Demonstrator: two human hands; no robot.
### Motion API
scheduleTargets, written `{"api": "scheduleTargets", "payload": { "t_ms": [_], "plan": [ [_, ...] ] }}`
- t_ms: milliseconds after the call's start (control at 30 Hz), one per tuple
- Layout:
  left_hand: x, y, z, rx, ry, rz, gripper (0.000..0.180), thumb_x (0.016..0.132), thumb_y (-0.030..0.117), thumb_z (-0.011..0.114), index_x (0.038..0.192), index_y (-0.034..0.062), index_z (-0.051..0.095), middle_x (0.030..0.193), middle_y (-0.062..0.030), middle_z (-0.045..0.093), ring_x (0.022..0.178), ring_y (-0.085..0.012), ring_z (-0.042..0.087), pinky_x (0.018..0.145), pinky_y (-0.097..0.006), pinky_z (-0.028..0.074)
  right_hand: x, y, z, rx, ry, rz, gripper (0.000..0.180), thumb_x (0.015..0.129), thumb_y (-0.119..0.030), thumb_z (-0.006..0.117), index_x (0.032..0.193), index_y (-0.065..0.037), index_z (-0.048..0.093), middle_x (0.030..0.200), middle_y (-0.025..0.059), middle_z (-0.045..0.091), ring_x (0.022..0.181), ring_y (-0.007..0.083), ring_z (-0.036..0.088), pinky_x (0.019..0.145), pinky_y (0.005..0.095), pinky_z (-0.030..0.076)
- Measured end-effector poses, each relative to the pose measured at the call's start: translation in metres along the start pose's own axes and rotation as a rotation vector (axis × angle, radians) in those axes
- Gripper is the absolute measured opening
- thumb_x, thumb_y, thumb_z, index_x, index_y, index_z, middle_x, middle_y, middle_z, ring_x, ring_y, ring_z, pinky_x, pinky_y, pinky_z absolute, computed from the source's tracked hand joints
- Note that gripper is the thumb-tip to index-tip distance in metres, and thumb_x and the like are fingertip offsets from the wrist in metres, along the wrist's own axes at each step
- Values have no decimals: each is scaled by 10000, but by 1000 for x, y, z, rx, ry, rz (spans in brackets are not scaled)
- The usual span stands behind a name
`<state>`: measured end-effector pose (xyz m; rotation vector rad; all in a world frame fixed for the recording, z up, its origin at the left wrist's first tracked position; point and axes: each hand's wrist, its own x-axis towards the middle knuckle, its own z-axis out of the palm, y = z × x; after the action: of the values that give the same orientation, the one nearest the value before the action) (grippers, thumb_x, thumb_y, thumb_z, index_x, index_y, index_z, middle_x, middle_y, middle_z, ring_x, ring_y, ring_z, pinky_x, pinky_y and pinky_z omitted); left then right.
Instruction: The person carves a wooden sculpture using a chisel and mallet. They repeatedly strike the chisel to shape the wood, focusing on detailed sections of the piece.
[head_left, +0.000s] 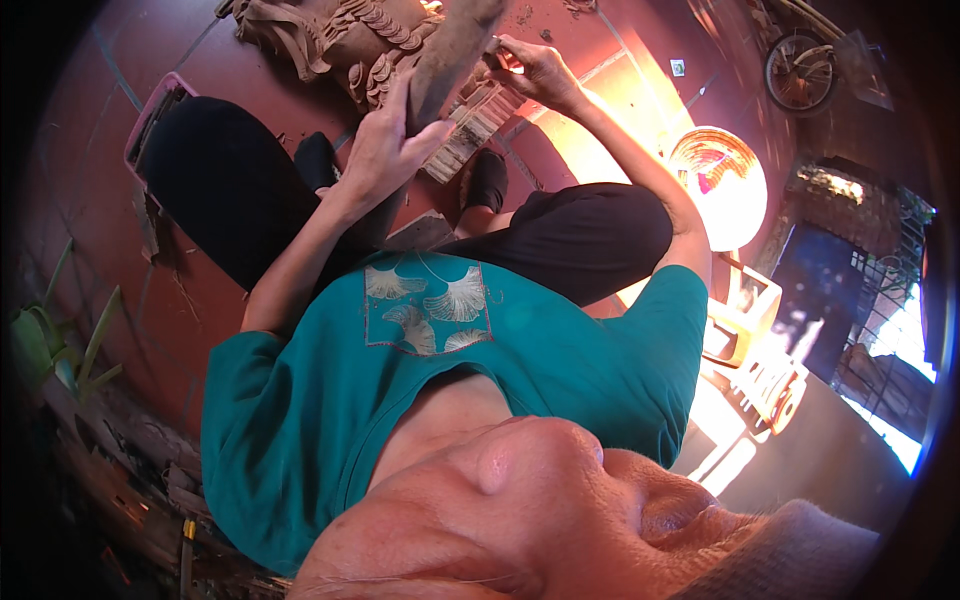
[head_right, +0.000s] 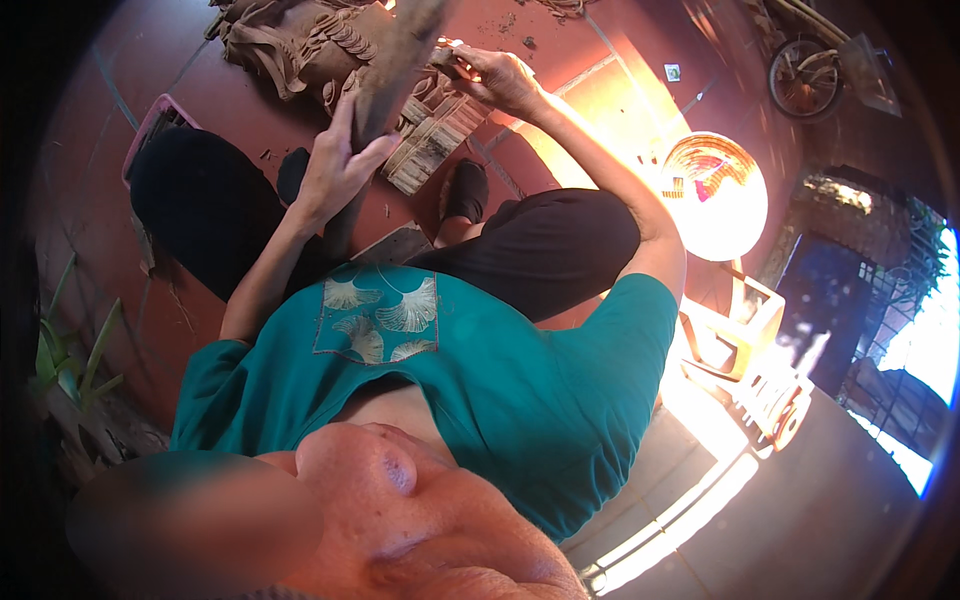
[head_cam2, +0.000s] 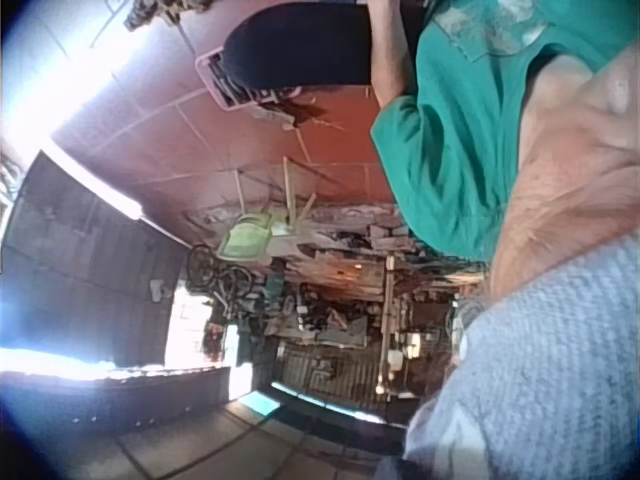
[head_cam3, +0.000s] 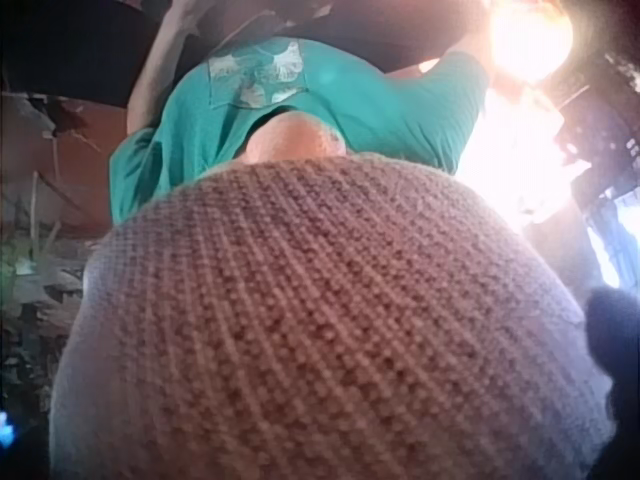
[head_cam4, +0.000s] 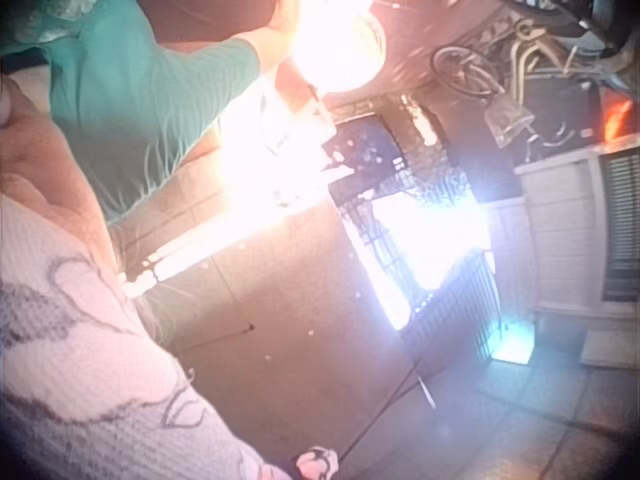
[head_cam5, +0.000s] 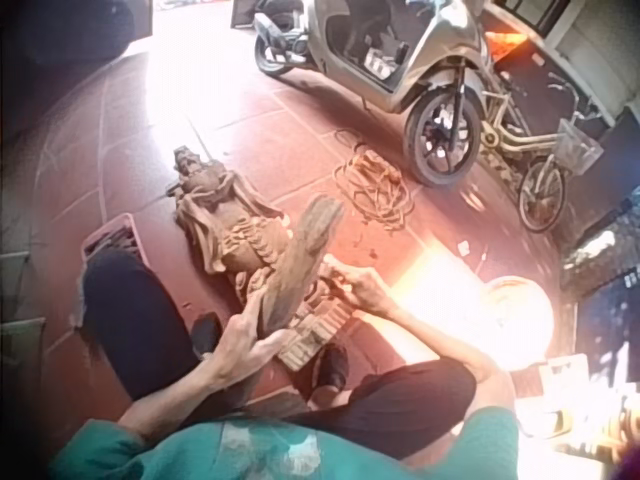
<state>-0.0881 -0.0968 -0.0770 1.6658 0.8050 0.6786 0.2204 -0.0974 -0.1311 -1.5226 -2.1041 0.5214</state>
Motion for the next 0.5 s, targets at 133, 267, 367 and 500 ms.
{"api": "scheduleTargets", "payload": {
  "t_ms": [133,267,367,500],
  "plan": [
    [0,-13,-4,164,-135,-73,678,925,252,710,1452,-35,394,1055,-239,709,958,-272,704,876,-365,529,1,3,1,-38,-15,52,512,837,-262,806,1294,-143,609,968,138,720,795,334,703,683,406,562],
    [-1,-20,5,26,10,113,681,901,315,730,1367,-66,411,878,-309,680,845,-487,685,759,-484,528,0,-1,-1,39,-18,-33,463,840,-247,800,1249,-127,620,924,137,712,780,341,700,678,418,557],
    [-3,-11,7,16,4,64,677,902,310,727,1374,-57,410,909,-316,681,876,-476,691,779,-472,531,2,-9,-2,-1,-13,-10,431,846,-247,798,1213,-107,619,896,140,704,782,343,701,677,418,556],
    [-1,-11,3,64,-91,-39,652,912,298,717,1385,-49,432,1016,-273,689,964,-344,684,867,-411,519,-3,6,4,-47,17,-20,452,838,-279,815,1197,-98,608,889,129,709,780,334,707,671,404,560]
  ]
}}
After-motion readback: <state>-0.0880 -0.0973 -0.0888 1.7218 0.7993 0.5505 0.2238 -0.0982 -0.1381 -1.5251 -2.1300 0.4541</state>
